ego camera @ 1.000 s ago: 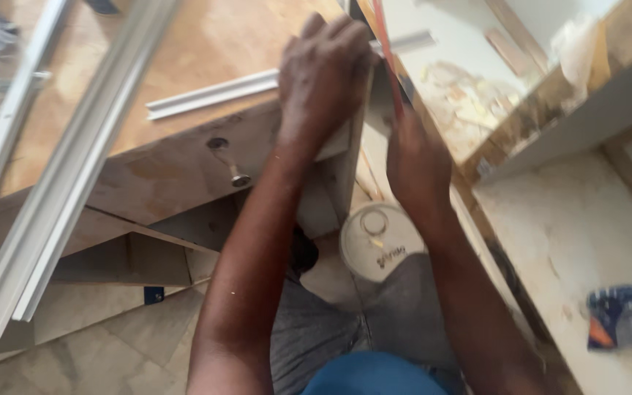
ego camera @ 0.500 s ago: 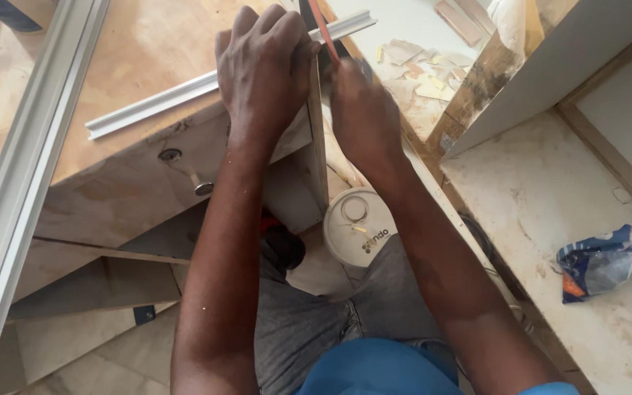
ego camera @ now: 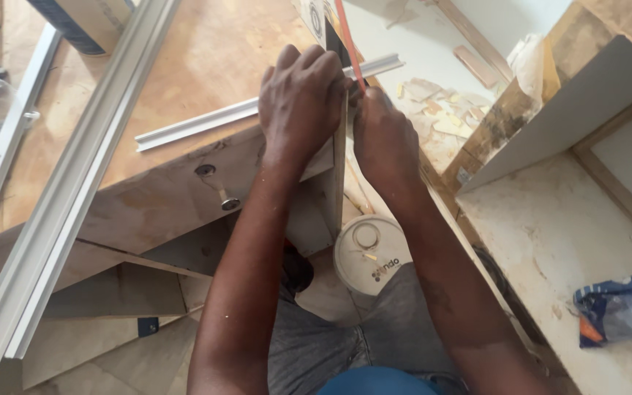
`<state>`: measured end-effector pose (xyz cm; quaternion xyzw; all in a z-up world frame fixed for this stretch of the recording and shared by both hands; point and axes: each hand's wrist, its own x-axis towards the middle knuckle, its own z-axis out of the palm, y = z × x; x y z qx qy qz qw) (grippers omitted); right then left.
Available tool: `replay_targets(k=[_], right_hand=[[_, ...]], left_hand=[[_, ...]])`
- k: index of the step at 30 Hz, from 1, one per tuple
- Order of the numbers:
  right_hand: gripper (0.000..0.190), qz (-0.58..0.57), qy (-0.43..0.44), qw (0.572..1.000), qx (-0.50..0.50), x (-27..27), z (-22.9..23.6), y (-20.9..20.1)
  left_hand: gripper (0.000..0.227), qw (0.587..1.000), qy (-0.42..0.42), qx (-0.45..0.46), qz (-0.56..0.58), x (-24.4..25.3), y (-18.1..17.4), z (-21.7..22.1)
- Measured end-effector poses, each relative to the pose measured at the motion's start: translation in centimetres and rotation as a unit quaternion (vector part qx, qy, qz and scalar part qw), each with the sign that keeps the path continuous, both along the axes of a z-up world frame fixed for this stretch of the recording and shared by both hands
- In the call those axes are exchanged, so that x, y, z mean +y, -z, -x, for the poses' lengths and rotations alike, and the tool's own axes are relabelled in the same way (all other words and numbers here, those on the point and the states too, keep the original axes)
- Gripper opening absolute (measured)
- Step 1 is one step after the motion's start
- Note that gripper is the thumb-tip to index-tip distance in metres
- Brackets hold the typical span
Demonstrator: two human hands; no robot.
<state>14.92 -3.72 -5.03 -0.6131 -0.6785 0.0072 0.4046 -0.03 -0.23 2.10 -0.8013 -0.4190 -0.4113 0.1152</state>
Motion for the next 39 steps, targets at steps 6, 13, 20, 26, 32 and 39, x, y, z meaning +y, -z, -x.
replay_targets(k=[6, 13, 20, 26, 32, 39], right_hand=[[0.014, -0.011, -0.015, 1.000, 0.012, -3.7, 0.2, 1.5], [0.016, 0.022, 0.000, 1.000, -0.003, -0.2, 0.4, 0.6], [0.019, -0.022, -0.010, 0.999, -0.035, -3.5, 0.3, 0.7], [0.018, -0.015, -0.051, 0.998, 0.020, -0.9, -0.2, 0.1], [0.024, -0.005, -0.004, 1.000, -0.022, -3.3, 0.1, 1.0], [0.017, -0.005, -0.036, 0.999, 0.015, -1.4, 0.2, -0.2]], left_hand=[[0.017, 1.000, 0.001, -0.022, 0.018, -0.1, 0.1, 0.0], [0.014, 1.000, -0.007, -0.017, 0.013, -0.4, -0.4, 0.1], [0.016, 0.999, -0.017, -0.021, 0.026, -0.2, 0.2, 0.1], [0.016, 1.000, -0.003, -0.021, 0.009, -0.3, -0.1, 0.1], [0.017, 0.999, -0.003, -0.027, 0.020, 0.0, 0.1, 0.0], [0.017, 1.000, 0.003, -0.019, 0.009, -0.2, 0.2, 0.2]])
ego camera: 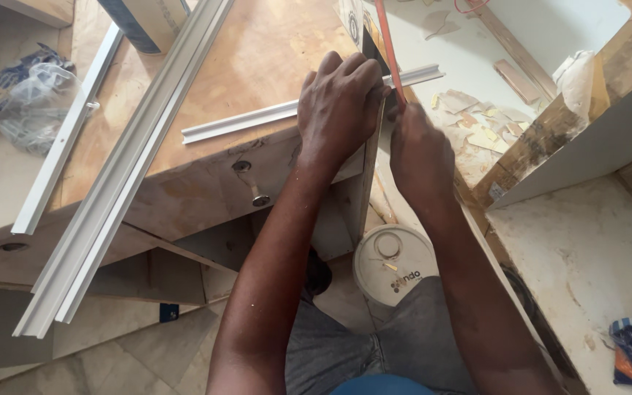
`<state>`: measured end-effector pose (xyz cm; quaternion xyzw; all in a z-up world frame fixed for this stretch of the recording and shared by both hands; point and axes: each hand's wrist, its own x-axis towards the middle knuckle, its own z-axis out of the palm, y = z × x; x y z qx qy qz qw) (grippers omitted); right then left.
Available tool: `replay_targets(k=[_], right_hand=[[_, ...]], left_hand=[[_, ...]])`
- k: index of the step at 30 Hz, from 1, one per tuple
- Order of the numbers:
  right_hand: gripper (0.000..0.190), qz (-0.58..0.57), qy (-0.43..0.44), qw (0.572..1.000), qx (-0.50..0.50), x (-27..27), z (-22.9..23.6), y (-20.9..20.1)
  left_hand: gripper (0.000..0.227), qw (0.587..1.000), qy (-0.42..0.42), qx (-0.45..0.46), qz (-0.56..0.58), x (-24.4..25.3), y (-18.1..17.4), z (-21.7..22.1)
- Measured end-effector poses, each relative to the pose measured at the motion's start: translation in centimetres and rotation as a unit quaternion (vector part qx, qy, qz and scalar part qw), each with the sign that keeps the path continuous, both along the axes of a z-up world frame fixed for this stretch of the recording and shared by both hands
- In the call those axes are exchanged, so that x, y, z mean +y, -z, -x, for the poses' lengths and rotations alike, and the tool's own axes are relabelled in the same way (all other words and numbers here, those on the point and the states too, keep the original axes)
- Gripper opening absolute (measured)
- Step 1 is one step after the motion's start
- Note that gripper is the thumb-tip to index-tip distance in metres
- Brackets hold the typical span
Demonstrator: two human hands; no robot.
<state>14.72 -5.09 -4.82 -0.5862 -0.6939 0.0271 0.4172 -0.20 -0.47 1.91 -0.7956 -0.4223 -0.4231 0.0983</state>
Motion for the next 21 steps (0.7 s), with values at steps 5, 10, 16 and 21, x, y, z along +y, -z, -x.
replay_targets(k=[5, 10, 16, 21], right_hand=[[0.024, -0.052, -0.018, 0.998, -0.004, -2.5, -0.2, 0.8], [0.015, 0.033, 0.000, 0.999, -0.010, 0.4, -0.8, 0.5], [0.013, 0.000, 0.016, 1.000, 0.019, -2.6, 0.2, 1.1], [0.013, -0.030, 0.011, 0.999, 0.001, -1.2, -0.5, 1.0]], left_hand=[[0.018, 1.000, -0.005, 0.000, -0.005, 0.5, 0.1, -0.1], [0.017, 1.000, -0.009, 0.016, -0.002, 0.4, 0.2, -0.3], [0.019, 1.000, 0.001, 0.012, 0.001, 0.2, -0.1, -0.3], [0.019, 1.000, 0.007, 0.010, -0.010, 0.0, 0.3, -0.2]])
